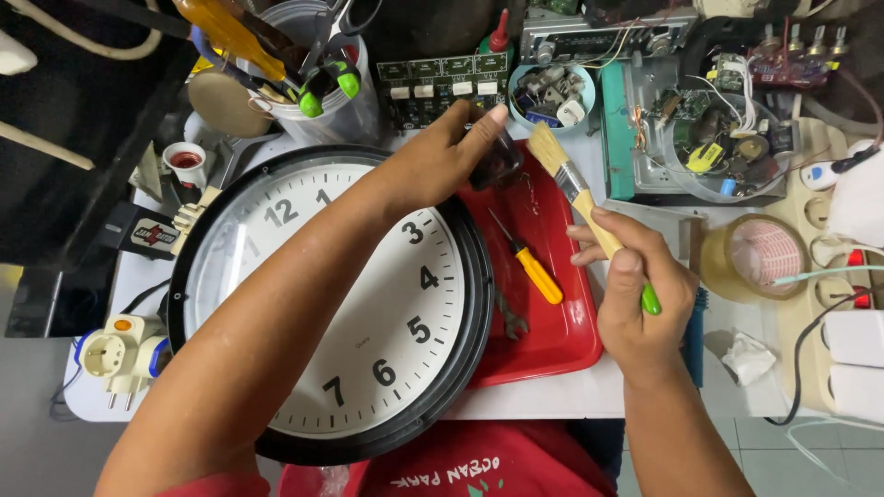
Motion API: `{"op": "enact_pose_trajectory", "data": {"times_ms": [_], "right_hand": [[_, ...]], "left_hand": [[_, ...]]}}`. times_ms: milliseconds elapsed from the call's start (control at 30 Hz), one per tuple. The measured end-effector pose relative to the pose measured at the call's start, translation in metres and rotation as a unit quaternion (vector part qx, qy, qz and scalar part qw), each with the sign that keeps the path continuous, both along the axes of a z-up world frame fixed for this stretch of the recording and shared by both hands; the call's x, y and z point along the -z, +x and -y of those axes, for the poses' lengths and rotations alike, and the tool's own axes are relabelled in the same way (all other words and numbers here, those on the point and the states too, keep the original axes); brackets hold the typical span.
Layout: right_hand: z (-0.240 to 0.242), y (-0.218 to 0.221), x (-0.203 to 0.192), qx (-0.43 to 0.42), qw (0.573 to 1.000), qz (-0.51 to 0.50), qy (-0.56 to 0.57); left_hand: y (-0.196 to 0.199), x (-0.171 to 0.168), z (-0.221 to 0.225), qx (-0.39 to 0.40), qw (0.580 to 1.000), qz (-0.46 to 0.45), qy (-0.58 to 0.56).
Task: Cleaning a clock mechanism with a brush and installing a battery to test it.
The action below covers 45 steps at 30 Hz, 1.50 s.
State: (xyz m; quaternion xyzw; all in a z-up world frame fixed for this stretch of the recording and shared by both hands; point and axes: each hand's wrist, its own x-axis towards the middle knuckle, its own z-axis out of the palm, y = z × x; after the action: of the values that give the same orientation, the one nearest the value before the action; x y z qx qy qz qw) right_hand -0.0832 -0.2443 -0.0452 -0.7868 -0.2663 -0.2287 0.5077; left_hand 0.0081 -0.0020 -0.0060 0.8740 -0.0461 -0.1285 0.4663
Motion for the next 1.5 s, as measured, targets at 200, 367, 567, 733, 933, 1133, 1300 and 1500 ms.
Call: {"op": "enact_pose_trajectory", "data": {"times_ms": [200, 367, 567, 733, 933, 1133, 1300, 1500], "right_hand": [[-0.005, -0.002, 0.004, -0.005, 0.999, -0.045, 0.015], [-0.009, -0.009, 0.000, -0.006, 0.998, -0.067, 0.004], [-0.008, -0.011, -0.003, 0.018, 0.998, -0.055, 0.021], [-0.004, -0.011, 0.011, -0.085, 0.995, -0.041, -0.024], [-0.005, -0.009, 0.006, 0.034, 0.998, -0.045, 0.025], [-0.003, -0.011, 0.013, -0.070, 0.996, -0.061, 0.008], [0.006, -0.010, 0.014, -0.126, 0.989, -0.072, 0.006], [0.002, -0.003, 0.009, 0.020, 0.995, -0.072, 0.062]], "left_hand": [[0.003, 0.015, 0.009, -0.022, 0.999, -0.018, 0.029], [0.030, 0.046, -0.009, -0.022, 1.000, -0.020, 0.007], [0.026, 0.043, -0.012, -0.029, 0.998, -0.042, -0.039], [0.029, 0.049, -0.008, -0.004, 0.999, 0.005, -0.045], [0.019, 0.030, -0.005, 0.001, 0.998, -0.025, -0.065], [0.020, 0.037, -0.006, 0.003, 0.998, -0.008, -0.059], [0.017, 0.035, -0.007, 0.031, 0.997, 0.007, -0.068], [0.017, 0.045, -0.006, 0.035, 0.996, 0.028, -0.073]]}}
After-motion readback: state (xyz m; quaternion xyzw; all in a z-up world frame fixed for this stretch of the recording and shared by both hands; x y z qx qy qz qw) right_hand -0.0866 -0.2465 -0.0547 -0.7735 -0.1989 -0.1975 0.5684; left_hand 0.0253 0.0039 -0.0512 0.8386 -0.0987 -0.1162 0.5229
